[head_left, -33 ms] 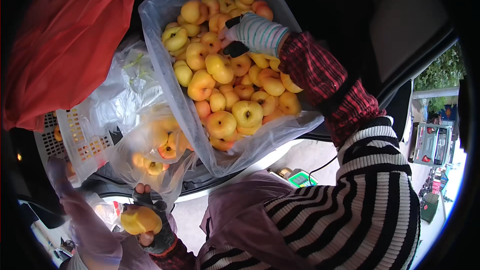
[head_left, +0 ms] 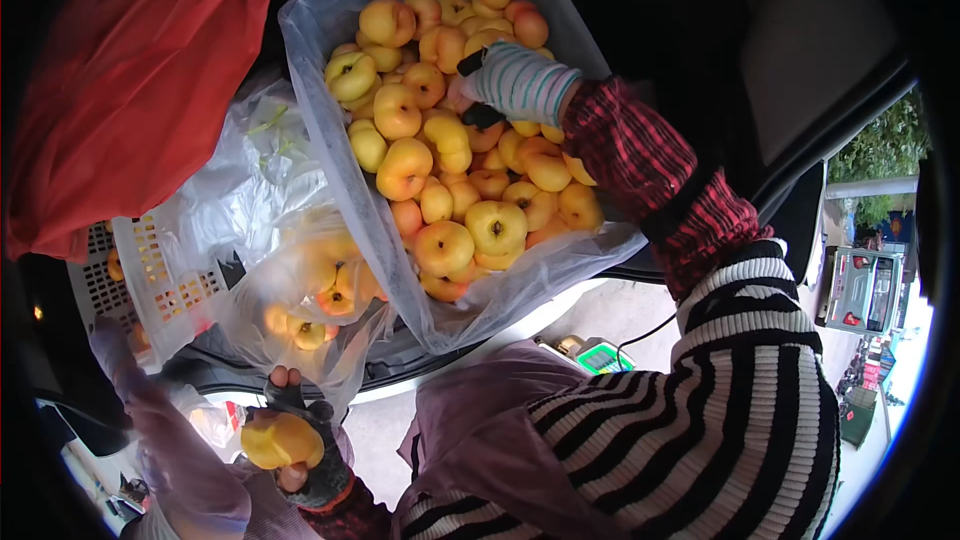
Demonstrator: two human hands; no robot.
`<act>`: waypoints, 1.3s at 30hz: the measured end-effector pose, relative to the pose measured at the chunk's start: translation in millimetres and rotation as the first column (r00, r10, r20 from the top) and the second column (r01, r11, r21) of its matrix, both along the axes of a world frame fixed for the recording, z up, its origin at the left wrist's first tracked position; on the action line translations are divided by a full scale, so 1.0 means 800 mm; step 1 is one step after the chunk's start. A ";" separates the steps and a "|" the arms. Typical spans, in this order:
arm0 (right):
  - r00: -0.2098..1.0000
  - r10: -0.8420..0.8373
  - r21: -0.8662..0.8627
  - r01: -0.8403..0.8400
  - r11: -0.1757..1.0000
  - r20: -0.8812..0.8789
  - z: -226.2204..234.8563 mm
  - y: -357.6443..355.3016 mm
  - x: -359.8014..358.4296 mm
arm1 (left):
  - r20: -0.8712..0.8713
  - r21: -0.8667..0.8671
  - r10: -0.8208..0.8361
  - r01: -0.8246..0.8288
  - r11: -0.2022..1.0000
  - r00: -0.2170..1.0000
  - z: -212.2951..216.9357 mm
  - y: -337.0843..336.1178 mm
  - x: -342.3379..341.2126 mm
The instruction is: Sort and bag small yellow fruits from a basket into plastic bags.
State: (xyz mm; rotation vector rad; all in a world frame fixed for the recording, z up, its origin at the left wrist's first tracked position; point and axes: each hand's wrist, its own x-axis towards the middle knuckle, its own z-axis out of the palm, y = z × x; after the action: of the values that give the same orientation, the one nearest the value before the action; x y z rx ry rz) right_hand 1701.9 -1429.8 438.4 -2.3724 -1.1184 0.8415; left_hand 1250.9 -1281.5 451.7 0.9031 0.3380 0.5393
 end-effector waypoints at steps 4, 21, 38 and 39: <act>0.900 0.215 -0.301 -0.099 0.949 0.380 -0.059 -0.036 -0.043 | -0.002 -0.001 0.029 -0.029 1.000 1.000 0.000 -0.001 0.007; 0.920 -0.310 0.016 0.323 0.946 -0.240 -0.032 -0.055 -0.055 | 0.259 -0.502 -0.005 0.139 0.854 0.966 0.005 0.004 -0.011; 0.428 -0.080 0.346 0.815 0.466 -0.900 0.036 -0.033 -0.031 | 0.408 -0.781 0.312 0.505 -0.367 0.858 0.056 -0.033 0.081; 0.399 -0.169 0.299 0.854 0.426 -0.901 0.026 -0.040 -0.016 | 0.398 -0.735 0.325 0.510 -0.447 0.858 0.058 -0.036 0.091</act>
State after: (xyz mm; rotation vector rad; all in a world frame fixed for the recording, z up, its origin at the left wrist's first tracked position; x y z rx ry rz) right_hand 1688.8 -1461.9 458.9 -1.2055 -0.0794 0.7561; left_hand 1323.4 -1310.3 497.9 -1.2072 0.0801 0.0093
